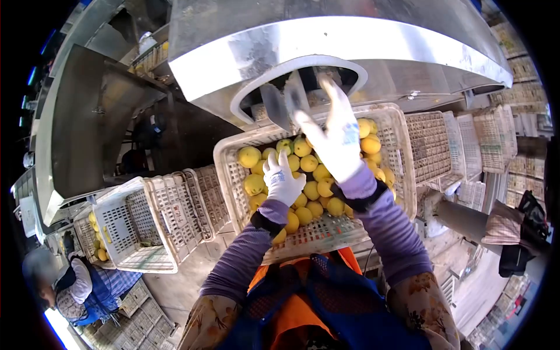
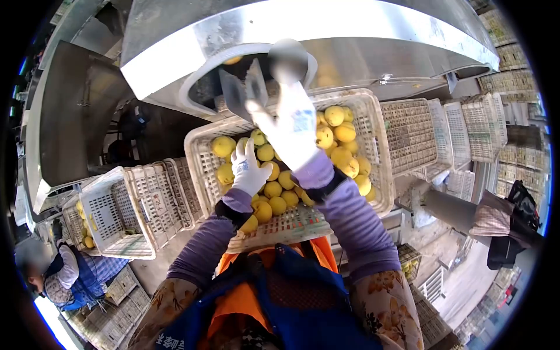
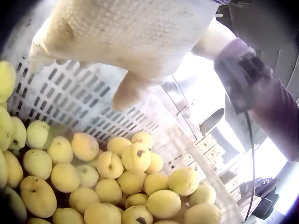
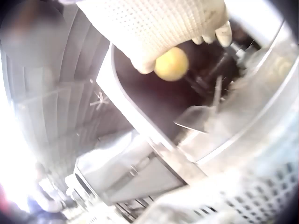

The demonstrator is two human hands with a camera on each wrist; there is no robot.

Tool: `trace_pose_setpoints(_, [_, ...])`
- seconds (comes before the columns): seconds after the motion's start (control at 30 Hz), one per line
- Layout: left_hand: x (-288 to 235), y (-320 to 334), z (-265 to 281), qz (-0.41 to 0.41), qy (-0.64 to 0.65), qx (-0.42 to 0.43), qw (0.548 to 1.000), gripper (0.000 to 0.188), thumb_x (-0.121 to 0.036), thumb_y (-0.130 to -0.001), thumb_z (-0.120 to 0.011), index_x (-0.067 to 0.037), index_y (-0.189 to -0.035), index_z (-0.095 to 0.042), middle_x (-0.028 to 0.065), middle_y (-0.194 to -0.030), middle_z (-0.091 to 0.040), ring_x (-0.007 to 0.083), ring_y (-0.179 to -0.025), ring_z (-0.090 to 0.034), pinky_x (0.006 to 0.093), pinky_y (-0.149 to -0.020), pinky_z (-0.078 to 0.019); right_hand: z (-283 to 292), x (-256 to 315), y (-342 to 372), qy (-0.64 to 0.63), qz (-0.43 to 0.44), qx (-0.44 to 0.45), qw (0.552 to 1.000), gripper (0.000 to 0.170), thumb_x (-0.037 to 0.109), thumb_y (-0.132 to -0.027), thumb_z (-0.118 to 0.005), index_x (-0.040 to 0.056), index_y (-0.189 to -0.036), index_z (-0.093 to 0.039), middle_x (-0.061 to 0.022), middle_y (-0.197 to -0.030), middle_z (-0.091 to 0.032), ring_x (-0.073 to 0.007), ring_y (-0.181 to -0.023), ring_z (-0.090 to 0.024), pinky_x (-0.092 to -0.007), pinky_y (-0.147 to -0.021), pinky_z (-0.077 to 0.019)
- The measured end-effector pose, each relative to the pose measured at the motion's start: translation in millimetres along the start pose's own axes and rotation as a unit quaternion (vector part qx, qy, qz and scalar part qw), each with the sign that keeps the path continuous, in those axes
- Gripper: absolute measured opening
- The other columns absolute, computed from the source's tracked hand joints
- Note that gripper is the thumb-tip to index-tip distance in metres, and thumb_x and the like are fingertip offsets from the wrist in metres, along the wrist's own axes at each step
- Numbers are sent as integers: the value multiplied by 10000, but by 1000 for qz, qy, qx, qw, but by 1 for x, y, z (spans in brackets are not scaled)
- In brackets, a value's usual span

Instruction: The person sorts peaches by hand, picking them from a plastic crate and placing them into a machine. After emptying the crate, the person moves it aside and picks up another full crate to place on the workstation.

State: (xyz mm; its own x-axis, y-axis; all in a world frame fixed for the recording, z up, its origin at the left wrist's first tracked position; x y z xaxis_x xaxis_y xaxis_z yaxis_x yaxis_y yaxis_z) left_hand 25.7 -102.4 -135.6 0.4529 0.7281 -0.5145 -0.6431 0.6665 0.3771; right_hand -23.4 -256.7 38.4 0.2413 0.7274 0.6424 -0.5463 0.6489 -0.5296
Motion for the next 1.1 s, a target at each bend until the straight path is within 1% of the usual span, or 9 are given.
trace_pose_setpoints(0.17, [-14,-29,-77,15,-31,185,982,844,-345,-783,-720,-154,-1510,-337,260,-1344,-495,445,-1227,-478,519,-1017,-429,18,-143,107,224,-202,207,931,600,284,-830,-710,13,-1321,-497,-204,-1220,-606,-367,-1044,-631,-463,-884,-519])
trace_pose_setpoints(0.27, [-20,-58,-140,27,31,123,992,773,-367,-833,-687,-154,-1497,-354,219,-1300,-529,377,-1173,-529,505,-913,-507,-12,-171,135,309,-231,292,875,743,368,-788,-761,35,-1372,-445,-153,-1279,-549,-333,-1090,-604,-434,-870,-527])
trace_pose_setpoints(0.33, [-15,-74,-173,206,314,148,915,746,-400,-867,-658,-136,-1495,-353,216,-1321,-532,370,-1168,-548,486,-857,-537,-32,-191,144,346,-269,311,843,780,380,-775,-783,41,-1380,-425,-148,-1234,-539,-323,-1088,-596,-424,-854,-536])
trace_pose_setpoints(0.4, [-20,-67,-204,316,593,185,717,785,-486,-892,-650,-55,-1473,-344,219,-1393,-510,361,-1178,-574,446,-795,-575,-46,-201,144,398,-305,350,791,768,364,-750,-814,49,-1342,-440,-154,-1162,-537,-309,-1050,-598,-407,-826,-552])
trace_pose_setpoints(0.63, [-32,-105,-231,407,451,156,779,658,-462,-916,-669,-33,-1373,-471,176,-1251,-580,301,-1028,-628,406,-860,-568,-3,-176,152,201,-278,219,913,777,214,-682,-806,18,-1347,-455,-205,-1270,-534,-381,-1175,-539,-453,-997,-462])
trace_pose_setpoints(0.73, [-19,-104,-240,301,521,245,760,554,-446,-909,-690,-106,-1327,-562,122,-1188,-607,269,-954,-627,408,-830,-566,28,-142,145,106,-223,147,958,730,144,-700,-785,-20,-1334,-462,-230,-1299,-530,-400,-1221,-520,-457,-1042,-436])
trace_pose_setpoints(0.83, [-20,-71,-214,333,664,221,632,530,-446,-895,-710,-144,-1304,-562,73,-1214,-546,225,-1004,-537,430,-926,-513,49,-112,141,38,-209,107,971,698,105,-717,-766,-40,-1329,-462,-242,-1329,-519,-395,-1257,-507,-445,-1072,-416])
trace_pose_setpoints(0.93, [-51,-17,-108,132,800,276,515,650,-458,-895,-703,-80,-1375,-483,84,-1241,-564,223,-1081,-545,482,-987,-490,61,-79,135,-68,-214,94,970,735,100,-702,-793,-22,-1344,-456,-239,-1388,-477,-374,-1306,-480,-434,-1104,-395])
trace_pose_setpoints(1.1, [-74,33,53,-82,792,159,584,717,-391,-835,-766,-110,-1409,-440,106,-1356,-540,292,-1272,-528,515,-1072,-446,51,2,100,-127,-154,38,979,816,110,-635,-851,47,-1351,-464,-205,-1330,-503,-361,-1255,-499,-440,-1054,-435])
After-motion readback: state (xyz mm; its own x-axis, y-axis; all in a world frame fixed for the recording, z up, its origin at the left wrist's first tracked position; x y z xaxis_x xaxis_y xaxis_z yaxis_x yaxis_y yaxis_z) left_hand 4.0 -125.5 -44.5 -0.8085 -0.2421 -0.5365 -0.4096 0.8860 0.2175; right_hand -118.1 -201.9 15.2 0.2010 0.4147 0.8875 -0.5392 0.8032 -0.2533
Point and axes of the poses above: each hand's wrist, its own y-axis away from the middle knuckle, its own z-axis out of the back of the hand, x = y × z, the point moved 7 cm from there along -y, towards the middle knuckle
